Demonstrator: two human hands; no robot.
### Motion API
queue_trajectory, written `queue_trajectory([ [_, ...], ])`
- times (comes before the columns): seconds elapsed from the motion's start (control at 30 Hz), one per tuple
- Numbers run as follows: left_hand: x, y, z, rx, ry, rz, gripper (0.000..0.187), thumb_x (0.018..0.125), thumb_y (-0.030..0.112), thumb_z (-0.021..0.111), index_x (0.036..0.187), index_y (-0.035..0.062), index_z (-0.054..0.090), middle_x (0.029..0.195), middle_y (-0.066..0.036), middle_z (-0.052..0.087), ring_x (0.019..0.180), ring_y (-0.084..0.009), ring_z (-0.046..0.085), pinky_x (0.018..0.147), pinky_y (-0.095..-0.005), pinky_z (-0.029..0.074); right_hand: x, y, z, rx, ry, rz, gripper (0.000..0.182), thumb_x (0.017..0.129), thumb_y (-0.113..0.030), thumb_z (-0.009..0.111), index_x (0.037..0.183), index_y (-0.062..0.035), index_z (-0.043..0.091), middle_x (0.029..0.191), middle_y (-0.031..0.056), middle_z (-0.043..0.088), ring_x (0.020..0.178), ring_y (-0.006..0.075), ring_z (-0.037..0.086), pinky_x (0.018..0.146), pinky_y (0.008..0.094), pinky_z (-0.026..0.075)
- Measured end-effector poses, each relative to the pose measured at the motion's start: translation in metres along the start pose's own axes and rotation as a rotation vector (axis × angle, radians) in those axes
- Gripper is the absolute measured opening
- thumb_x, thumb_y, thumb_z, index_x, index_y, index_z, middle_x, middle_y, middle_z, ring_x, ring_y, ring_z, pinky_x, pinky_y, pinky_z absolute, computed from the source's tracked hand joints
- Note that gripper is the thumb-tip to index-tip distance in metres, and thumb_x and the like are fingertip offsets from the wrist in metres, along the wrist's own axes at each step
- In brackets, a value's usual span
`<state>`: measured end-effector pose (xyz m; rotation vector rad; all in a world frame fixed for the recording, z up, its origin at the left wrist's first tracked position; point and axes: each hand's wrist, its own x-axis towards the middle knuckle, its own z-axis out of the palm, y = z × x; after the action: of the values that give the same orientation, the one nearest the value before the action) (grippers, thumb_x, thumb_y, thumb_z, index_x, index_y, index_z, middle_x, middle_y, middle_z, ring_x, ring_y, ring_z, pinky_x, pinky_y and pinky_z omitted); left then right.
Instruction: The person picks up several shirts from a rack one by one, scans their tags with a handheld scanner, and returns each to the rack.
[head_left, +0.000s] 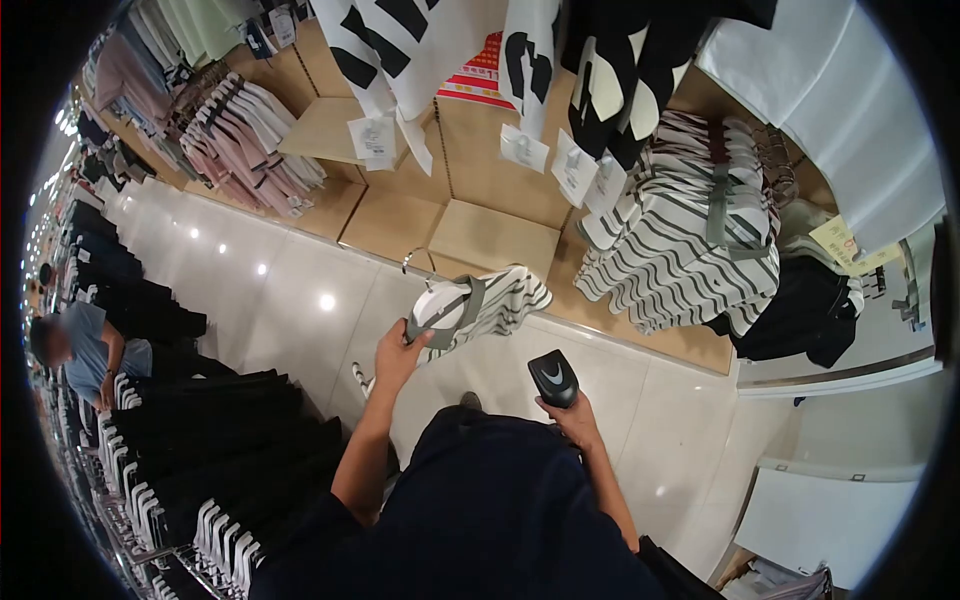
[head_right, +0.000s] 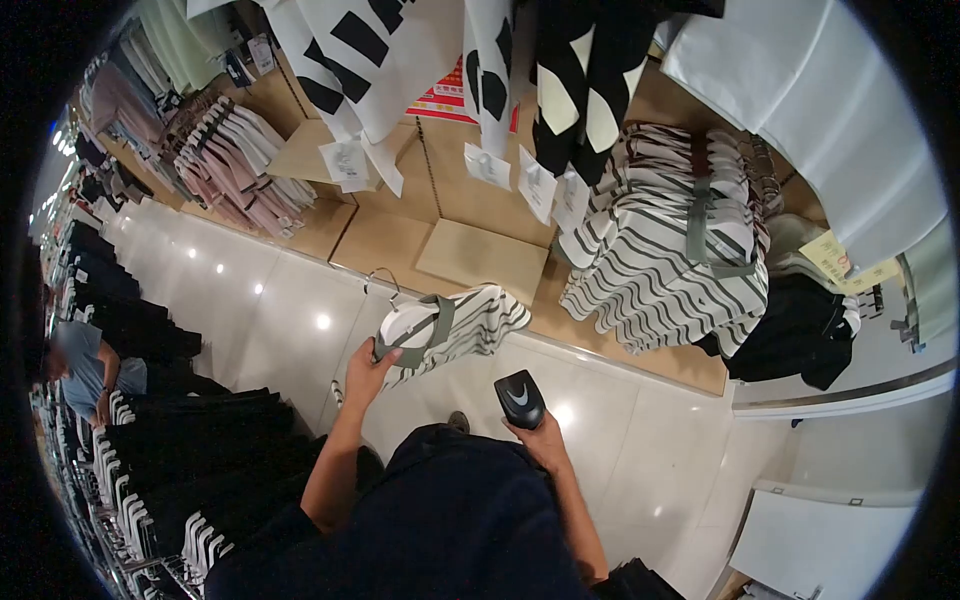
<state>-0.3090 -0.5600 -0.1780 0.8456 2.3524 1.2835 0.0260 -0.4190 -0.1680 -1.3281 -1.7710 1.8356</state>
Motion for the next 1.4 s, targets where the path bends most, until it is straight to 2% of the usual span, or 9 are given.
queue_trajectory([
  [0.23, 0.015, 0.021, -0.003, -0.102, 0.025, 0.008, 0.040, 0.083, 0.034, 0.081, 0.089, -0.0002, 0.061, 0.070, -0.014, 0.058, 0.062, -0.0217, 0.050, 0.060, -0.0349, 0.045, 0.008, -0.018, -0.005, -0.079, 0.021, 0.008, 0.039, 0.081, -0.026, 0.084, 0.100, 0.0013, 0.064, 0.080, 0.0043, 0.065, 0.066, 0.0120, 0.060, 0.059, 0.0293, 0.050],
  [0.4, 0.006, 0.062, -0.008, 0.026, -0.063, -0.021, 0.041, 0.082, 0.035, 0.082, 0.089, 0.0002, 0.062, 0.070, -0.015, 0.059, 0.062, -0.0258, 0.052, 0.061, -0.0359, 0.046, 0.005, -0.018, -0.023, -0.059, 0.051, -0.049, 0.035, 0.082, -0.023, 0.083, 0.098, 0.0011, 0.064, 0.079, 0.0035, 0.065, 0.067, 0.0114, 0.060, 0.061, 0.0289, 0.050],
  [0.53, 0.004, 0.072, -0.001, 0.003, -0.074, 0.011, 0.041, 0.081, 0.036, 0.082, 0.091, 0.0010, 0.062, 0.070, -0.016, 0.058, 0.062, -0.0291, 0.051, 0.061, -0.0365, 0.046, 0.002, -0.015, -0.040, -0.126, 0.070, -0.025, 0.038, 0.082, -0.020, 0.083, 0.108, 0.0017, 0.066, 0.083, 0.0044, 0.067, 0.067, 0.0115, 0.058, 0.062, 0.0292, 0.050],
  [0.67, 0.006, 0.053, 0.021, -0.334, -0.137, 0.052, 0.032, 0.087, 0.024, 0.079, 0.098, -0.0017, 0.064, 0.077, -0.007, 0.065, 0.069, -0.0135, 0.057, 0.064, -0.0310, 0.048, -0.001, -0.009, -0.053, -0.155, 0.062, -0.007, 0.038, 0.082, -0.021, 0.083, 0.107, 0.0025, 0.065, 0.083, 0.0049, 0.067, 0.067, 0.0120, 0.058, 0.062, 0.0296, 0.050],
  [0.7, 0.000, 0.083, 0.015, -0.448, -0.162, 0.035, 0.031, 0.089, 0.019, 0.077, 0.107, -0.0042, 0.065, 0.091, -0.004, 0.069, 0.082, -0.0083, 0.059, 0.073, -0.0265, 0.050, -0.004, -0.007, -0.057, -0.160, 0.067, -0.008, 0.038, 0.083, -0.021, 0.083, 0.107, 0.0027, 0.065, 0.083, 0.0050, 0.067, 0.068, 0.0121, 0.058, 0.063, 0.0296, 0.050],
  [0.8, -0.003, 0.090, 0.020, -0.499, -0.180, 0.020, 0.037, 0.090, 0.018, 0.076, 0.116, -0.0049, 0.064, 0.099, -0.005, 0.070, 0.089, -0.0097, 0.061, 0.081, -0.0258, 0.050, -0.009, -0.005, -0.066, -0.135, 0.075, 0.003, 0.038, 0.083, -0.021, 0.082, 0.107, 0.0027, 0.065, 0.085, 0.0053, 0.067, 0.069, 0.0120, 0.058, 0.063, 0.0296, 0.050],
  [0.83, -0.005, 0.093, 0.019, -0.513, -0.203, 0.014, 0.036, 0.091, 0.017, 0.075, 0.118, -0.0042, 0.063, 0.103, -0.004, 0.070, 0.092, -0.0100, 0.061, 0.084, -0.0260, 0.050, -0.013, -0.009, -0.067, -0.129, 0.084, -0.006, 0.034, 0.083, -0.022, 0.082, 0.098, 0.0024, 0.063, 0.079, 0.0044, 0.065, 0.067, 0.0124, 0.059, 0.061, 0.0298, 0.050],
  [1.03, -0.016, 0.101, 0.027, -0.693, -0.228, -0.062, 0.036, 0.094, 0.015, 0.072, 0.123, -0.0037, 0.062, 0.113, -0.004, 0.069, 0.103, -0.0096, 0.059, 0.093, -0.0258, 0.046, -0.025, 0.002, -0.079, -0.112, 0.102, -0.022, 0.033, 0.083, -0.021, 0.082, 0.098, 0.0017, 0.063, 0.079, 0.0039, 0.065, 0.066, 0.0118, 0.058, 0.060, 0.0293, 0.050],
  [1.4, -0.047, 0.121, 0.016, -0.598, -0.162, -0.033, 0.037, 0.092, 0.015, 0.074, 0.121, -0.0046, 0.063, 0.110, -0.005, 0.070, 0.097, -0.0093, 0.061, 0.086, -0.0247, 0.048, -0.044, 0.016, -0.081, -0.065, 0.086, 0.029, 0.034, 0.083, -0.021, 0.082, 0.099, 0.0021, 0.065, 0.080, 0.0037, 0.066, 0.066, 0.0108, 0.059, 0.060, 0.0282, 0.050],
])
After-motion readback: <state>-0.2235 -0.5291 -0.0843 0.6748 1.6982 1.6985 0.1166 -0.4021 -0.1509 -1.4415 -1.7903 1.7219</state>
